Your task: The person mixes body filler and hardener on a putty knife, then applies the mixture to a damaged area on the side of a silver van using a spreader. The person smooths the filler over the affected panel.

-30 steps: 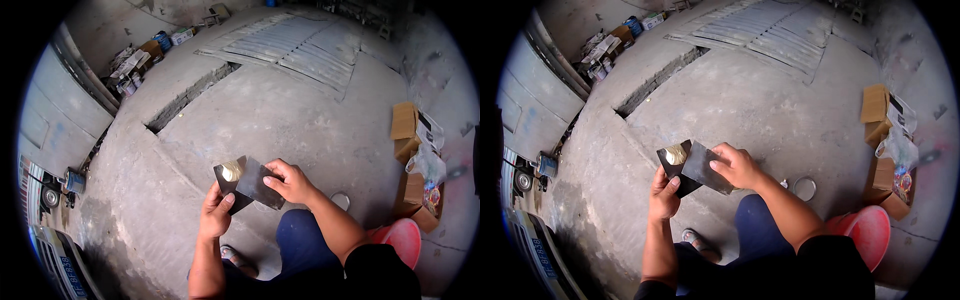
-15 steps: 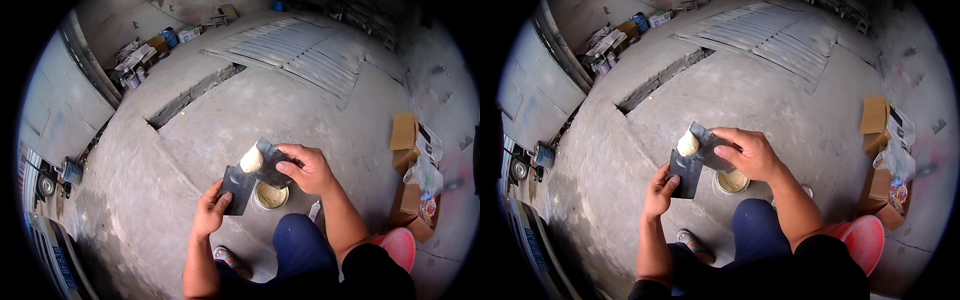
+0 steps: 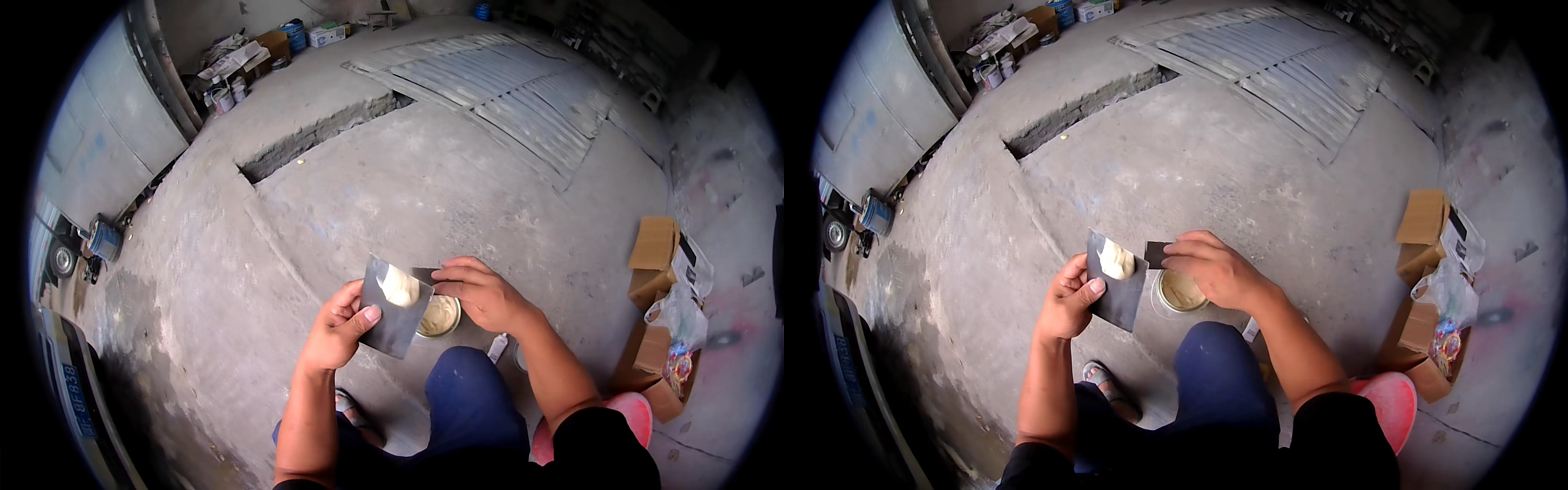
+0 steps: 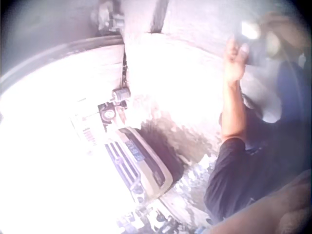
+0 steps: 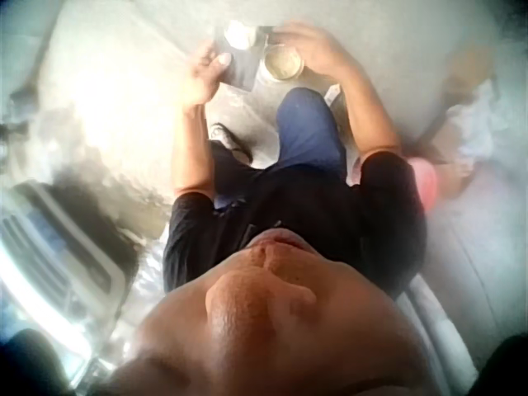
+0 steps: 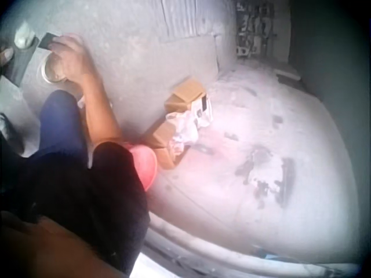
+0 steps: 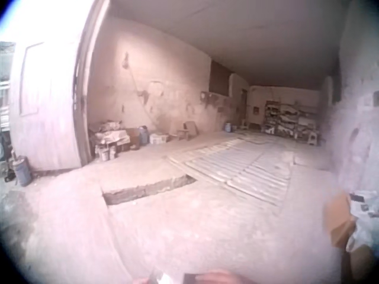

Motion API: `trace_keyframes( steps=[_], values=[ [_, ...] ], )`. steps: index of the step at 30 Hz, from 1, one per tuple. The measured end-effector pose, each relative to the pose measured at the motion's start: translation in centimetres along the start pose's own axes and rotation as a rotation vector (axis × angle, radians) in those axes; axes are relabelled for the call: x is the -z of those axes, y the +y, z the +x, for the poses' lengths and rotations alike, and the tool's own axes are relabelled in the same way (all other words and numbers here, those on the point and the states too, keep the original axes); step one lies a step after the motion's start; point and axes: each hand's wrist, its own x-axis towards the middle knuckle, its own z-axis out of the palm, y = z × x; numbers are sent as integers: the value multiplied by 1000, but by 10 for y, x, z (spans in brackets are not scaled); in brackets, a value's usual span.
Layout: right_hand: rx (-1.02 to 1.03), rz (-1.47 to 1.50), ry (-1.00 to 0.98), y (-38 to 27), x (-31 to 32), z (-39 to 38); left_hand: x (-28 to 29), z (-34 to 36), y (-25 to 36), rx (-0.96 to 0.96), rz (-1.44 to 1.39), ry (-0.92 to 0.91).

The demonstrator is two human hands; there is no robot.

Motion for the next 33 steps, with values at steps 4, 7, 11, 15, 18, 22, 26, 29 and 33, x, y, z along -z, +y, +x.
trace_keyframes(
  steps=[4,7,11,15,18,22,26,29,33],
  values=[
    [-326,741,358,6,-27,-17,-15,15,-5,-62,-308,225],
    [-292,1014,543,-14,-40,-3,-25,15,-24,-48,-388,381],
    [-207,1006,511,-27,-62,-4,-47,15,-43,-123,-357,467],
    [-227,880,337,-20,-73,-24,-44,15,-41,-201,-302,470],
    [-255,919,354,-27,-64,-14,-42,15,-41,-258,-226,482],
    [-334,724,332,-35,-71,-10,-44,11,-37,-351,-29,456],
    [-451,639,282,-37,-66,-17,-45,8,-34,-514,160,419],
    [-578,704,335,-58,-53,-2,-44,7,-42,-530,275,445],
    [-565,575,394,-55,-71,-5,-42,8,-42,-608,369,430]
  ],
)
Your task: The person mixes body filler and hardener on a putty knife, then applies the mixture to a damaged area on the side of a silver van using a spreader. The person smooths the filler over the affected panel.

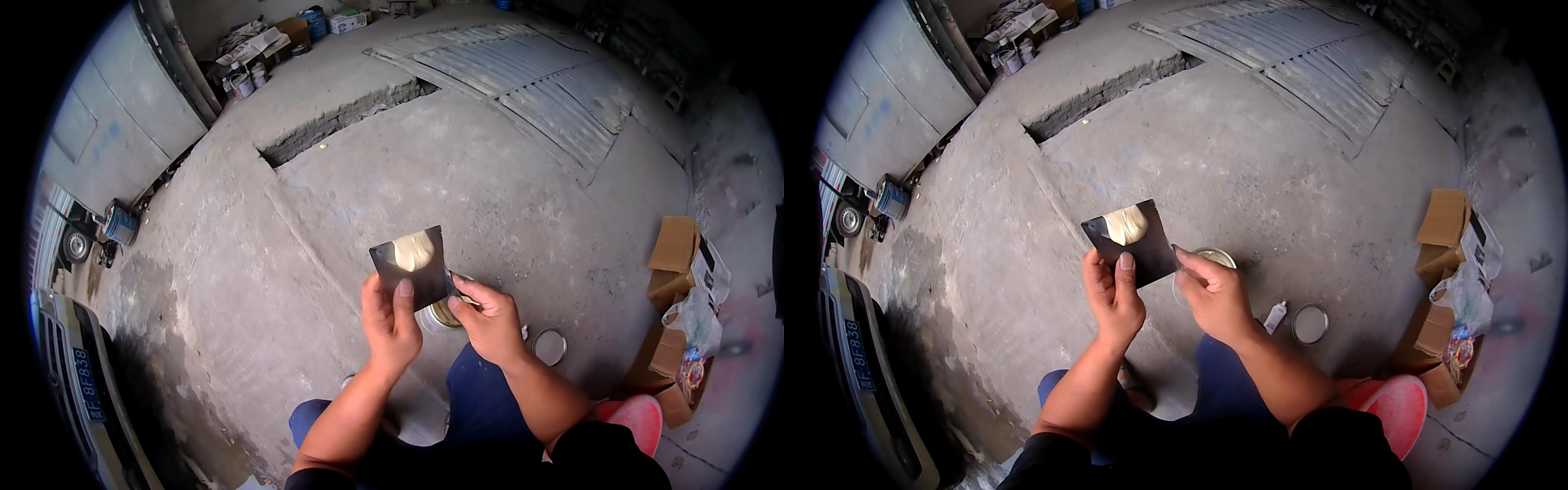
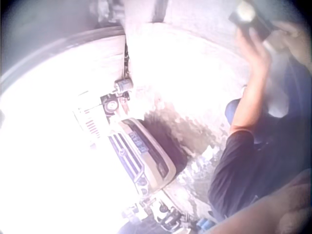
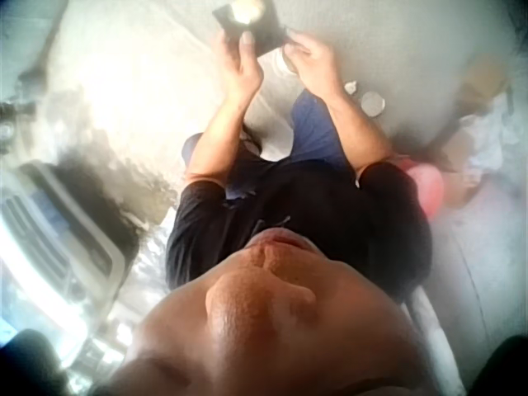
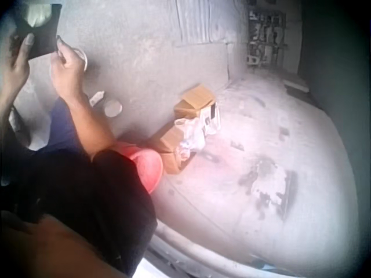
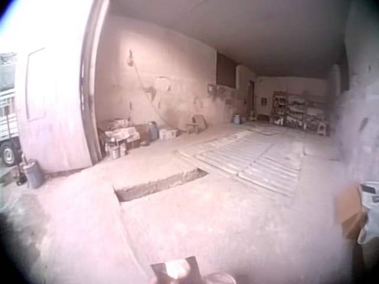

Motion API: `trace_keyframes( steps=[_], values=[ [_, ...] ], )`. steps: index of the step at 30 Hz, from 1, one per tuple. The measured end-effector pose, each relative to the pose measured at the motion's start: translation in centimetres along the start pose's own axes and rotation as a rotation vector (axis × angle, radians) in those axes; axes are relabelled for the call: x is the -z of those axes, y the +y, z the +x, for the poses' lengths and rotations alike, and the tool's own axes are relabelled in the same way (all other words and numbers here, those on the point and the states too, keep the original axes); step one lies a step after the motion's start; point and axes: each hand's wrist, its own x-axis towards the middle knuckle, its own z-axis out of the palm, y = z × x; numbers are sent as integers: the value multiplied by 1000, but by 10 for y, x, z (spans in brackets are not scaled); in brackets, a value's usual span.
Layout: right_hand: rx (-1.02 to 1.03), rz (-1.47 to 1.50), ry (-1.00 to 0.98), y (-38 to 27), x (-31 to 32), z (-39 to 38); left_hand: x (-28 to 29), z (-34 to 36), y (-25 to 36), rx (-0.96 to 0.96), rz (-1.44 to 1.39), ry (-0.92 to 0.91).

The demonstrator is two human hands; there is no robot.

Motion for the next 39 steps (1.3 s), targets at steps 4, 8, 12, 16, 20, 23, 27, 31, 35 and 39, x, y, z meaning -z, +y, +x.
trace_keyframes(
  steps=[4,8,12,16,20,23,27,31,35,39],
  values=[
    [-136,-176,-52,-7,8,4,5,0,-3,-32,94,-63],
    [-192,-123,27,-20,11,5,4,5,-5,-36,43,-56],
    [-77,-205,22,-8,6,3,1,1,-7,-49,118,-79],
    [8,-391,-21,-12,9,4,2,-1,-7,-57,78,-86],
    [38,-468,24,-5,18,10,3,7,-3,32,-31,-15],
    [3,-212,101,14,40,20,13,30,9,306,-328,71],
    [-42,271,122,20,61,49,8,23,9,805,-622,-10],
    [-82,442,-48,18,50,66,-20,6,17,942,-700,-69],
    [-168,442,-141,48,52,33,-7,20,23,921,-739,-23],
    [-125,756,-262,41,62,-4,8,26,21,907,-698,-12]
  ],
)
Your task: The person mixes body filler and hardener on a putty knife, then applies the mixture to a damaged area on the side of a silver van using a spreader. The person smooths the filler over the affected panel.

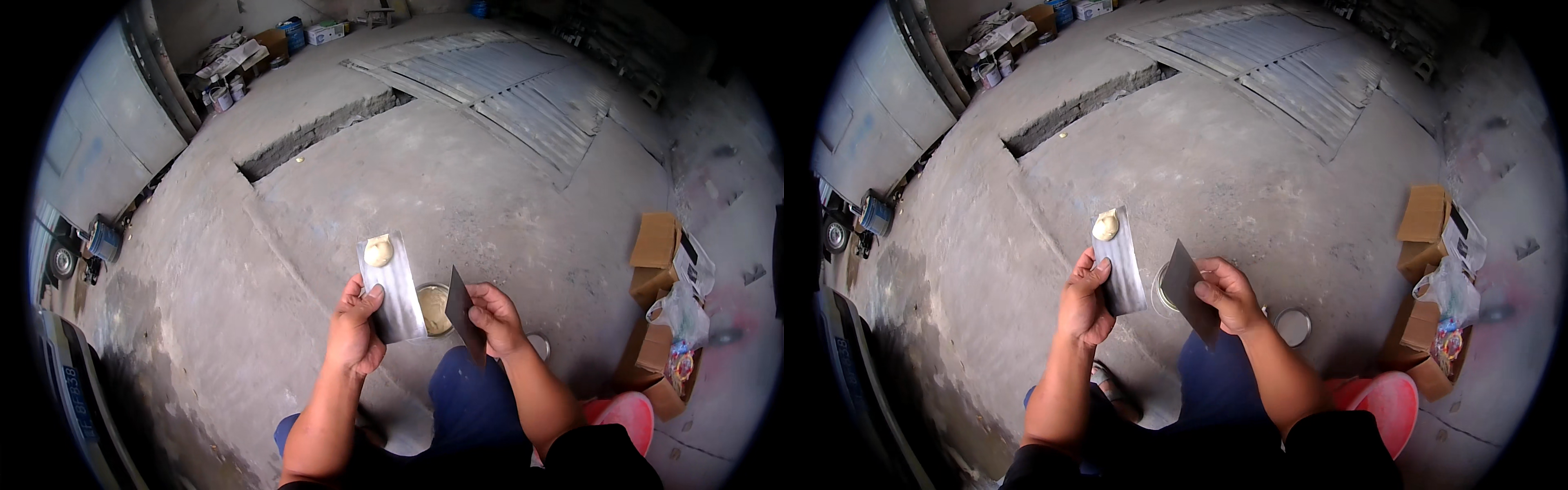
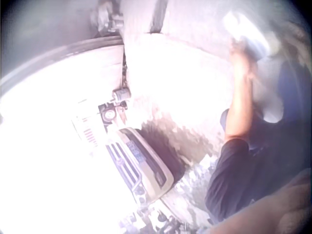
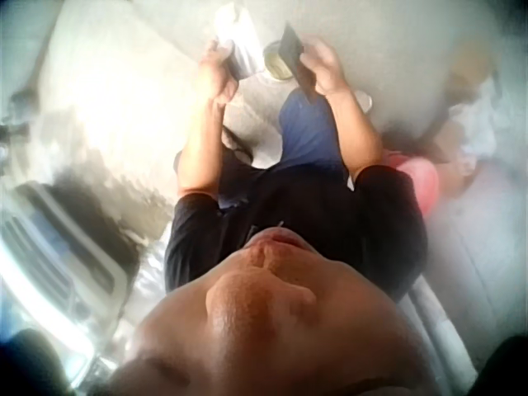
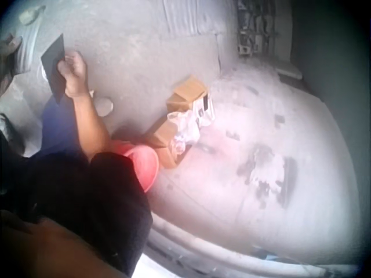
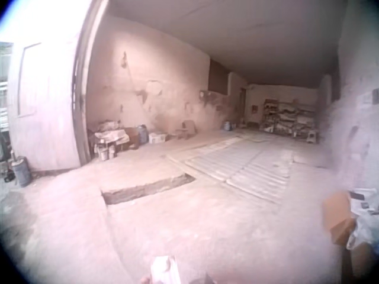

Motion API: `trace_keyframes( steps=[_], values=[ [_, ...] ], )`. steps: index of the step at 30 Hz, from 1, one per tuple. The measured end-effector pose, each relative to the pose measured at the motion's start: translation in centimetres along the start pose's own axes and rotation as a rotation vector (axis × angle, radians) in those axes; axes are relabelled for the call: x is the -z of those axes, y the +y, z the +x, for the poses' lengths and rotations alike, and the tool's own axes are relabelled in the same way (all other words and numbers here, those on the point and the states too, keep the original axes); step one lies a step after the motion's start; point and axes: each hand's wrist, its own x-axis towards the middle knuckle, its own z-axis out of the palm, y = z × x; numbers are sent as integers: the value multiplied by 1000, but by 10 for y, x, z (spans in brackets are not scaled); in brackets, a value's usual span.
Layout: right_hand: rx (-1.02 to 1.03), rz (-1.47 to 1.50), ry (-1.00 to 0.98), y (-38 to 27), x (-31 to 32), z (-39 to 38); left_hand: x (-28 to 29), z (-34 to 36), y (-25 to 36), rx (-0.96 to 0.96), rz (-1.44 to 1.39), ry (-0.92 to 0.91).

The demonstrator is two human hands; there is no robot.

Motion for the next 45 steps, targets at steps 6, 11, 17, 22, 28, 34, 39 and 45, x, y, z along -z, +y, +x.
trace_keyframes(
  steps=[6,11,17,22,28,34,39,45],
  values=[
    [-161,-124,-209,-2,-9,20,-5,1,-6,32,16,-133],
    [-89,-254,140,-17,17,41,-9,-4,0,-47,74,-147],
    [26,-609,80,-25,-10,4,1,-5,3,-324,109,-171],
    [95,-936,135,-32,-23,22,1,-6,1,-343,257,-365],
    [105,-869,56,-46,-31,36,8,-10,-1,-315,758,-380],
    [261,-772,-42,-76,-49,44,21,-4,3,-485,1323,-361],
    [635,-1070,-336,-101,-60,33,28,-9,20,-90,677,-281],
    [665,-1237,-475,-79,-60,26,27,-12,25,-82,616,-367]
  ],
)
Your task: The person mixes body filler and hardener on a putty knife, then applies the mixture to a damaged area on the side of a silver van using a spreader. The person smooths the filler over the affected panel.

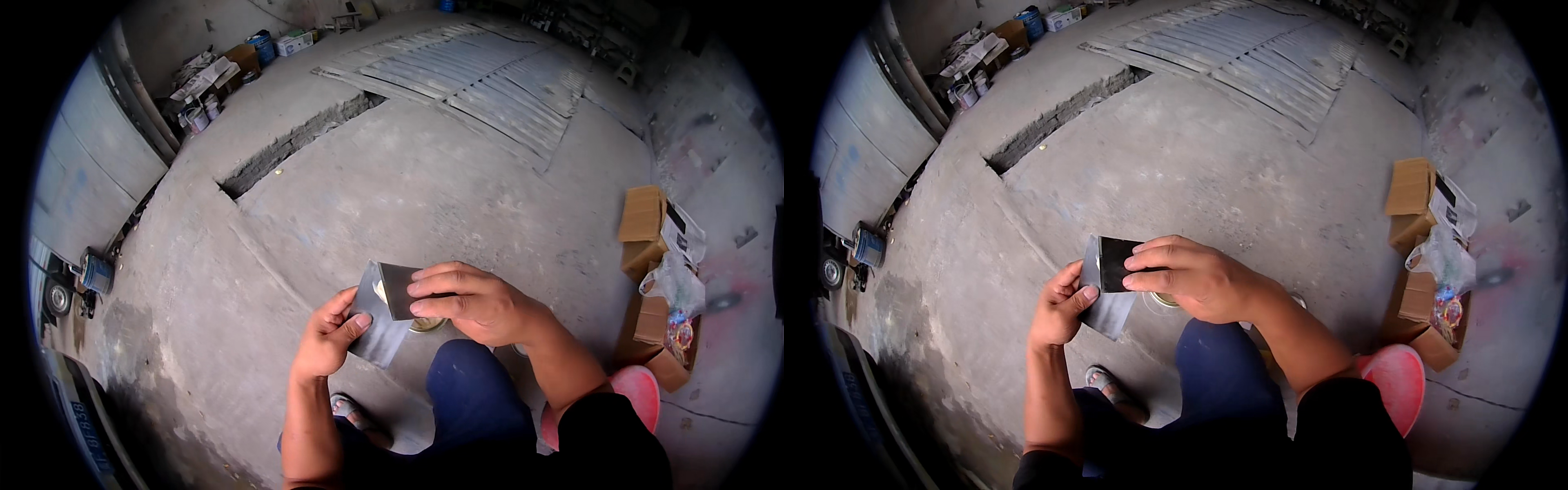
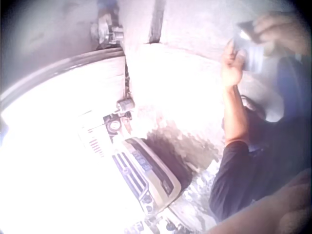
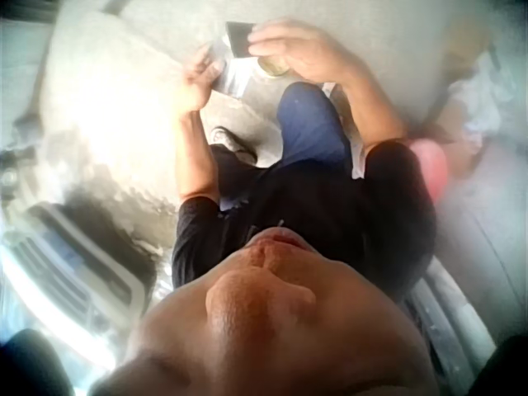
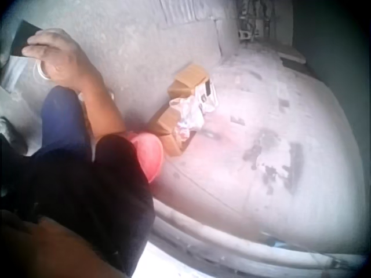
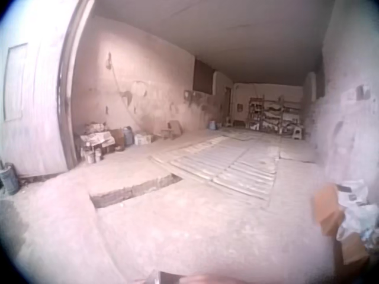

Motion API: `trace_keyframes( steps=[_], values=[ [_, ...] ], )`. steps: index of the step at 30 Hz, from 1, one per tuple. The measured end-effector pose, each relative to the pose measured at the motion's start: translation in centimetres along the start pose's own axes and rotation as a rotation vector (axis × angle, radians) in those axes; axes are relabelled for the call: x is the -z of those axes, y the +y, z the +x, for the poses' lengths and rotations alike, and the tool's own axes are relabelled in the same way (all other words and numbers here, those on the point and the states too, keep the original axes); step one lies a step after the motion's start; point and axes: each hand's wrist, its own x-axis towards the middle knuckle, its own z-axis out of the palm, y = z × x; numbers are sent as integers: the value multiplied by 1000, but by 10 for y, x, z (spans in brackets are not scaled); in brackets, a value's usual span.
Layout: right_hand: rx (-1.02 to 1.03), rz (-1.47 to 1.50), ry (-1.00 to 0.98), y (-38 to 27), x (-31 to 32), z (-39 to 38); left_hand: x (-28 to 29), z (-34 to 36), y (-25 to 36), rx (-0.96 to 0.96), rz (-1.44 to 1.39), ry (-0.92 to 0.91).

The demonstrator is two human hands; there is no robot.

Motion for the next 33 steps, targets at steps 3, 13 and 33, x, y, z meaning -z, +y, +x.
trace_keyframes(
  steps=[3,13,33],
  values=[
    [-33,-66,-25,9,-1,-11,-1,2,-2,27,34,-14],
    [-106,-320,-101,43,5,-50,-2,4,-17,18,-137,-5],
    [-832,880,466,66,-30,-66,-54,20,-25,-19,-482,235]
  ],
)
